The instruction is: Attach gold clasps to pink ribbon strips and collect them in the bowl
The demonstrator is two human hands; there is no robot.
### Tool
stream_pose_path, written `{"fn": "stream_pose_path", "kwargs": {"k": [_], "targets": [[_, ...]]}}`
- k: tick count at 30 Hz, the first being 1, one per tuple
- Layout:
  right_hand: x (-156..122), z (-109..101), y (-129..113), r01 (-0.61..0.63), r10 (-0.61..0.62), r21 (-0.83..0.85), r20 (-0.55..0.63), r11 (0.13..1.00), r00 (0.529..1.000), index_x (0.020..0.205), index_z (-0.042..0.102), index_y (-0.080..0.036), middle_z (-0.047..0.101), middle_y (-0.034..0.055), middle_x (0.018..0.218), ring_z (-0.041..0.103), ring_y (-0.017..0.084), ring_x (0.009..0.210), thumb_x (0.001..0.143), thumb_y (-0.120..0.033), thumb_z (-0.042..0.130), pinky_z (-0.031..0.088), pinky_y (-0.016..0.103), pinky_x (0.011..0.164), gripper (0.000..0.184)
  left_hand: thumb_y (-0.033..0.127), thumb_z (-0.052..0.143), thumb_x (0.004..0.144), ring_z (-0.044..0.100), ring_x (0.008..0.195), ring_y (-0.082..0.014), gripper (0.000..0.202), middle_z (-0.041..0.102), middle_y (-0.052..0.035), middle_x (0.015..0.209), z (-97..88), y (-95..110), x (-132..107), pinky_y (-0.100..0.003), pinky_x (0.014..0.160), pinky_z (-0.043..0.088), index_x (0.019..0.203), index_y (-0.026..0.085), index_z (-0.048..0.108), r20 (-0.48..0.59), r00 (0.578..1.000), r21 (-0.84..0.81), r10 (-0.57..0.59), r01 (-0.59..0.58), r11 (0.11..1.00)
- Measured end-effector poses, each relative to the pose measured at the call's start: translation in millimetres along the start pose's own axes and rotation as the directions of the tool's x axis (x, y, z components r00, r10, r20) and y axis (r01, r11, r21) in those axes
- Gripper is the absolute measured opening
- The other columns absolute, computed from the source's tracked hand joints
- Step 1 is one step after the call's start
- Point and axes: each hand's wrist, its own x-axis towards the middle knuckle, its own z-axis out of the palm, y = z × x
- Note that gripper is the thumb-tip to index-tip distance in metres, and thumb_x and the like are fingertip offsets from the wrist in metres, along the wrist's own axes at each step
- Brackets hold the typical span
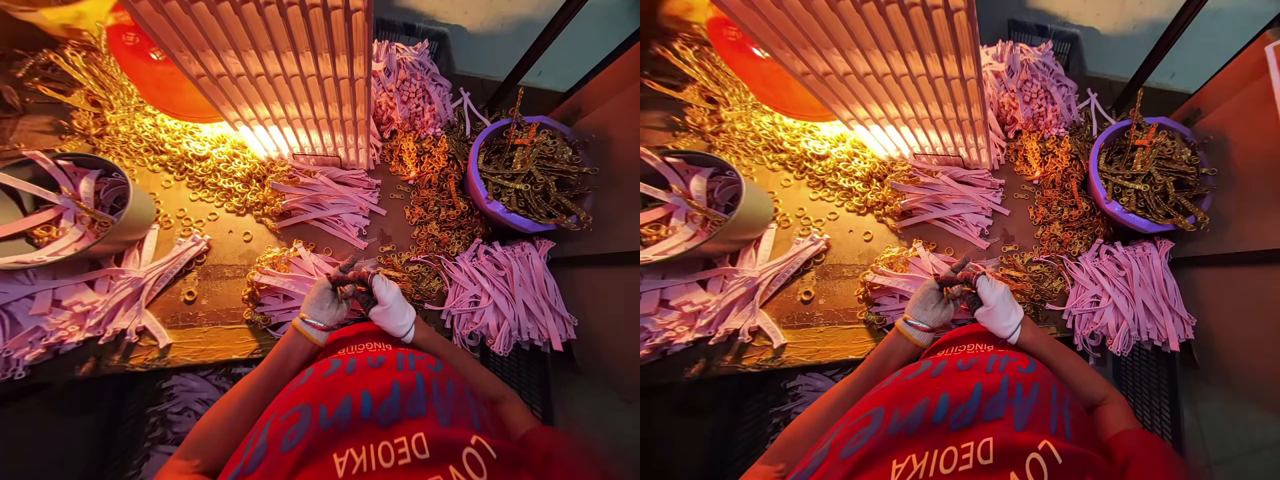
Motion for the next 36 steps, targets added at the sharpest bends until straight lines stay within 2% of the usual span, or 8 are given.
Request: {"fn": "stream_pose_path", "kwargs": {"k": [4,8,14,19,22,25,29,36], "targets": [[2,-2,-7,-0.135,0.146,0.218,-0.038,0.967,0.989,0.117,0.064,-0.022,0.071,0.0075,0.108,0.067,0.021,0.100,0.089,-0.029,0.061,0.055,0.036,0.093,0.029,-0.006,0.059,0.071,0.062,0.055,-0.0065,0.058,0.069,-0.0026,0.082,-3.6,-2,-3,-0.009,0.044,0.044,0.124,0.018,0.065,-0.047,0.998,0.123,0.037,-0.031,0.992],[10,-17,-11,-0.263,0.336,0.606,-0.008,0.750,0.942,0.102,0.064,-0.020,0.068,0.0021,0.091,0.062,0.014,0.076,0.074,-0.042,0.079,0.053,0.026,0.069,0.038,0.006,0.075,0.069,0.061,0.056,-0.0068,0.036,0.073,-0.0078,0.095,-17.3,-3,-12,-0.012,0.039,0.035,0.104,0.013,0.071,0.027,0.974,0.336,0.225,-0.221,0.915],[15,-28,-13,-0.456,0.419,0.746,0.259,0.485,0.870,0.095,0.062,-0.019,0.053,-0.0080,0.060,0.035,0.005,0.042,0.062,-0.044,0.088,0.027,0.020,0.040,0.049,0.022,0.077,0.079,0.067,0.085,-0.0191,0.025,0.074,-0.0088,0.093,-29.7,-7,-30,-0.027,0.079,0.053,0.103,0.019,0.079,0.319,0.858,0.708,0.403,-0.498,0.501],[9,-12,-12,-0.468,0.391,0.685,0.280,0.558,0.877,0.098,0.061,-0.019,0.058,-0.0042,0.066,0.042,0.008,0.046,0.070,-0.055,0.081,0.033,0.021,0.041,0.050,0.019,0.079,0.076,0.065,0.098,-0.0242,0.024,0.075,-0.0105,0.101,-30.1,-4,-32,-0.033,0.097,0.048,0.100,0.021,0.081,0.464,0.791,0.774,0.398,-0.581,0.253],[1,-11,-11,-0.343,0.304,0.465,0.160,0.816,0.939,0.112,0.061,-0.019,0.067,0.0045,0.089,0.060,0.015,0.070,0.088,-0.052,0.063,0.051,0.027,0.060,0.041,0.028,0.077,0.080,0.062,0.078,-0.0192,0.011,0.071,-0.0071,0.081,-32.4,-5,-30,-0.026,0.074,0.051,0.087,0.019,0.078,0.333,0.872,0.806,0.359,-0.461,0.372],[-3,-17,-10,-0.125,0.124,0.000,0.129,0.992,0.984,0.126,0.058,-0.019,0.065,0.0131,0.117,0.062,0.025,0.108,0.088,-0.036,0.060,0.053,0.038,0.093,0.042,0.037,0.076,0.081,0.054,0.061,-0.0134,0.022,0.063,-0.0039,0.068,-34.3,-8,-27,-0.021,0.053,0.043,0.076,0.016,0.071,0.156,0.978,0.692,0.140,-0.209,0.691],[-2,-22,-9,0.143,-0.007,-0.346,0.364,0.927,0.931,0.129,0.057,-0.017,0.061,0.0152,0.126,0.058,0.027,0.118,0.080,-0.024,0.063,0.049,0.040,0.102,0.050,0.026,0.083,0.070,0.056,0.060,-0.0119,0.019,0.066,-0.0060,0.073,-35.3,-9,-23,-0.020,0.052,0.044,0.077,0.014,0.070,0.140,0.979,0.494,-0.150,0.062,0.867],[2,-21,-16,0.256,0.162,-0.631,0.527,0.733,0.834,0.107,0.066,-0.011,0.070,0.0176,0.106,0.067,0.028,0.092,0.083,-0.030,0.061,0.051,0.035,0.078,0.031,0.032,0.086,0.065,0.039,0.045,-0.0068,0.030,0.054,0.0011,0.054,-34.9,-4,-20,-0.019,0.040,0.026,0.068,0.014,0.062,0.070,0.972,0.655,-0.222,0.123,0.745]]}}
